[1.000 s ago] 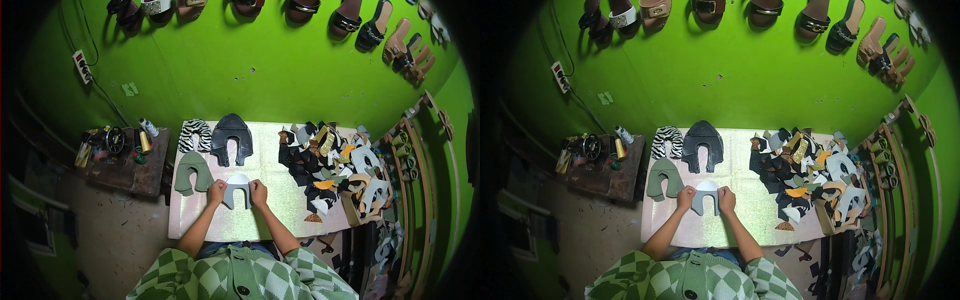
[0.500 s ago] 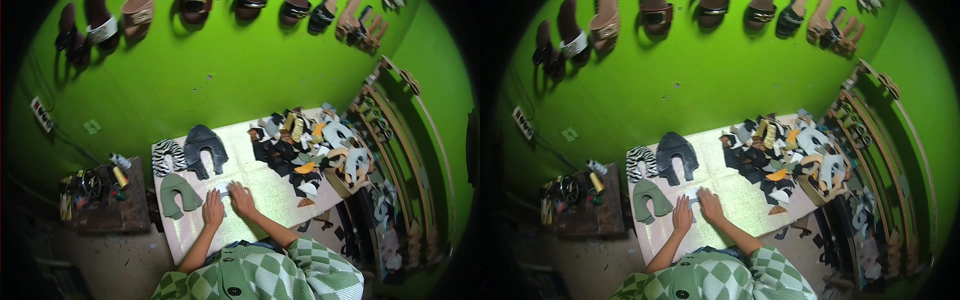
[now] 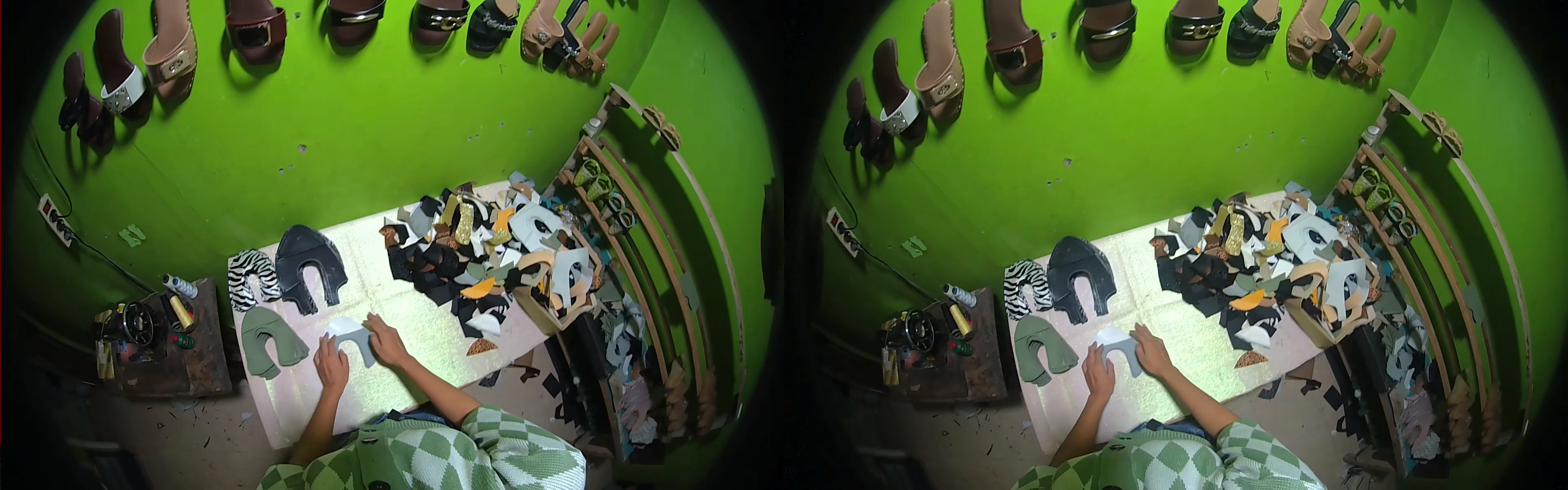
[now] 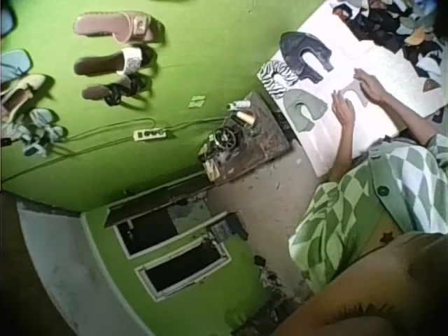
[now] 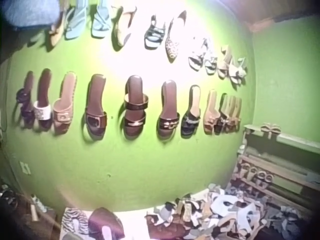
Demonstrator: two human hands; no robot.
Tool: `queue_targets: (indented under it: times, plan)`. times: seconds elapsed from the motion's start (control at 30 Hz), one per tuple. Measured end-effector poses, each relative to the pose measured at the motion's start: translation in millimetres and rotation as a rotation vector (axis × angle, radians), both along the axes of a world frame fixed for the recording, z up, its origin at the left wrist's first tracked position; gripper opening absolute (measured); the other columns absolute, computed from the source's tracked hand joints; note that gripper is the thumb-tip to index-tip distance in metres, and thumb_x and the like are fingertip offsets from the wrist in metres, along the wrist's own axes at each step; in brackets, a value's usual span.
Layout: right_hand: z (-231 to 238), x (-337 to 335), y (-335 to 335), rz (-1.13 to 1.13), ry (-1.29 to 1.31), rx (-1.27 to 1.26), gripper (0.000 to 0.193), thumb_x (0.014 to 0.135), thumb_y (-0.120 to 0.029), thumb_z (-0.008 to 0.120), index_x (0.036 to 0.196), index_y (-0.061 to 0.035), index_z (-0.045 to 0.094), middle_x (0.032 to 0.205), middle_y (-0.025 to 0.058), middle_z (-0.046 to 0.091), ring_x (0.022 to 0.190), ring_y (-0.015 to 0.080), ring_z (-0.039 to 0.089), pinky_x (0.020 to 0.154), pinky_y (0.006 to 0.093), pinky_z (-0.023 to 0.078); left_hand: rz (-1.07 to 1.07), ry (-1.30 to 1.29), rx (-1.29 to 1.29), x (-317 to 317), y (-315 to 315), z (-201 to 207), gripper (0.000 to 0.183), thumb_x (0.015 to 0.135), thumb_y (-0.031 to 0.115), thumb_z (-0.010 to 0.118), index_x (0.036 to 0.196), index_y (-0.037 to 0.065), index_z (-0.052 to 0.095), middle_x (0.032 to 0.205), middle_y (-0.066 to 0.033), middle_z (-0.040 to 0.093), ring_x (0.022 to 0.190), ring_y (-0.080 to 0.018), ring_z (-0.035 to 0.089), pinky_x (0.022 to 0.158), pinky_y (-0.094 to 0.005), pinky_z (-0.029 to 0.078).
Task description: Organize and sort various leather shoe upper pieces on a work table.
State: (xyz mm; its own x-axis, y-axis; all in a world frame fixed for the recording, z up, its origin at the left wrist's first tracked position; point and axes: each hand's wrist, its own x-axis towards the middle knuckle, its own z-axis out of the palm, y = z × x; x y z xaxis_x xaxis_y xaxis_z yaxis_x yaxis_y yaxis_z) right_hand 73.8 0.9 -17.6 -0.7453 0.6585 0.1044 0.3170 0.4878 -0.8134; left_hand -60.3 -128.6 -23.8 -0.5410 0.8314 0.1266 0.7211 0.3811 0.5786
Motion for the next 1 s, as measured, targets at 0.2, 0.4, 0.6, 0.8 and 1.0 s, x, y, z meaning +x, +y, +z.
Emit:
queue_targets:
  times: [0.2, 0.4, 0.6, 0.8, 1.0]
  plan:
    - [26.3, 56.4, 70.8, -0.377, 0.067, 0.185, 0.034, 0.072, 0.005, 0.048, 0.103, -0.0046, 0.058, 0.127, 0.0217, 0.046, 0.117, 0.0389, 0.044, 0.098, 0.0435, 0.035, 0.099, 0.092, 0.066, 44.7, 44.9, 9.3, 0.043, 0.076, 0.006, 0.053, 0.118, 0.003, 0.048, 0.134, -0.0163, 0.039, 0.128, -0.0348, 0.032, 0.102, -0.0475, 0.026]
    - [48.1, 118.1, 190.8, -0.568, -0.014, 0.306, 0.034, 0.074, 0.000, 0.052, 0.107, -0.0078, 0.053, 0.115, 0.0126, 0.049, 0.110, 0.0312, 0.046, 0.088, 0.0433, 0.037, -0.037, -0.038, 0.176, 96.6, 144.1, 11.7, 0.044, 0.076, 0.003, 0.053, 0.120, 0.003, 0.048, 0.132, -0.0179, 0.041, 0.126, -0.0361, 0.035, 0.101, -0.0470, 0.028]
    - [33.9, 120.9, 284.1, -0.335, -0.021, 0.263, 0.037, 0.073, 0.000, 0.053, 0.109, -0.0087, 0.053, 0.108, 0.0101, 0.055, 0.104, 0.0287, 0.051, 0.087, 0.0419, 0.038, -0.038, -0.083, 0.184, 133.5, 250.6, 35.9, 0.050, 0.081, 0.011, 0.056, 0.129, 0.009, 0.044, 0.134, -0.0183, 0.039, 0.125, -0.0385, 0.035, 0.101, -0.0463, 0.029]
    - [25.2, 55.4, 334.0, -0.004, -0.059, 0.615, 0.037, 0.071, -0.002, 0.056, 0.107, -0.0117, 0.057, 0.107, 0.0069, 0.058, 0.103, 0.0237, 0.052, 0.084, 0.0385, 0.036, -0.005, 0.006, 0.027, 139.4, 280.4, 16.9, 0.047, 0.077, 0.016, 0.061, 0.123, 0.011, 0.051, 0.138, -0.0161, 0.036, 0.126, -0.0402, 0.033, 0.100, -0.0472, 0.032]
    - [-15.2, 16.8, 394.1, -0.058, -0.521, 0.761, 0.030, 0.080, -0.013, 0.050, 0.107, -0.0188, 0.060, 0.110, -0.0005, 0.057, 0.100, 0.0205, 0.049, 0.079, 0.0390, 0.036, -0.104, 0.006, -0.074, 141.2, 276.6, 12.0, 0.048, 0.076, 0.013, 0.061, 0.123, 0.012, 0.052, 0.140, -0.0153, 0.033, 0.127, -0.0412, 0.032, 0.101, -0.0475, 0.032]
